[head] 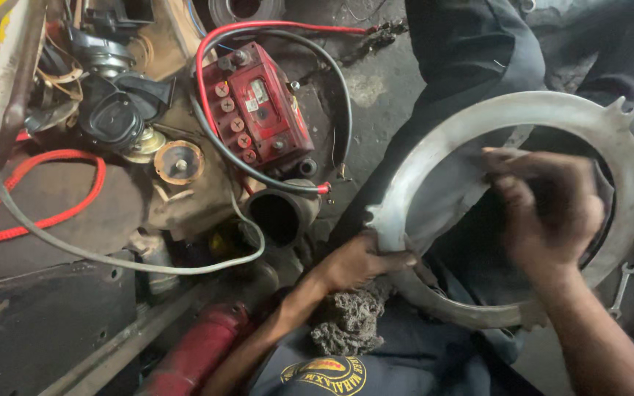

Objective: The person scrubs a large circular metal part, likely a brake drum, using a small abrasive block. They hold the part with a rag in their left hand and rub the surface with the block in their right hand, rotating the part to clean different sections.

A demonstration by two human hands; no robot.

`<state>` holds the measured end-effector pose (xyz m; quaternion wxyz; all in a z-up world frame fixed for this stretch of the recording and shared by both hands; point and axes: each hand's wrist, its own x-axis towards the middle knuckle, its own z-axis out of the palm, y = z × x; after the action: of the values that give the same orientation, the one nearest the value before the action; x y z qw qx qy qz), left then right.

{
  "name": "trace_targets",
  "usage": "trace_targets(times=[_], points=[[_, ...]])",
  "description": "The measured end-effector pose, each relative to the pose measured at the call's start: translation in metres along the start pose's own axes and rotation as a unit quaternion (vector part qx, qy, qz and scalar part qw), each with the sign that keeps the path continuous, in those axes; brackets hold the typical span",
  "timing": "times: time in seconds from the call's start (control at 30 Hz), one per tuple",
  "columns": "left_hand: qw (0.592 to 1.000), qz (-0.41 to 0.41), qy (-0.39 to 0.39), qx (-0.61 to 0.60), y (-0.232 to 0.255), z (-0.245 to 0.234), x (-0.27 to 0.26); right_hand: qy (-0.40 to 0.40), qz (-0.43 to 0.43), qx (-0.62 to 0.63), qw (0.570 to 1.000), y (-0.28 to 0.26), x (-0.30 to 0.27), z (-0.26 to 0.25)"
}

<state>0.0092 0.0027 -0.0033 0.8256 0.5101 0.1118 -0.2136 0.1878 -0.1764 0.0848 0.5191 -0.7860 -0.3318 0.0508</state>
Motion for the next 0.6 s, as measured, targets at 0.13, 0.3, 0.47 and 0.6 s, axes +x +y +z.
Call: trace_targets(times=[0.13,0.3,0.47,0.6], points=[[0.999,0.004,-0.039,-0.006,0.015,-0.002,-0.004,0.069,0.068,0.032,0.995,0.018,-0.003,-0.007],[0.993,-0.094,0.011,0.076,0.031,0.001,-0.007,0.059,0.041,0.024,0.997,0.024,-0.006,-0.016],[0.921,-0.194,0.149,0.305,0.077,0.012,-0.036,0.108,0.068,0.171,0.977,0.027,-0.010,-0.013],[0.928,-0.086,0.196,0.305,0.116,0.028,-0.060,0.102,0.102,0.254,0.956,0.013,-0.012,-0.012]])
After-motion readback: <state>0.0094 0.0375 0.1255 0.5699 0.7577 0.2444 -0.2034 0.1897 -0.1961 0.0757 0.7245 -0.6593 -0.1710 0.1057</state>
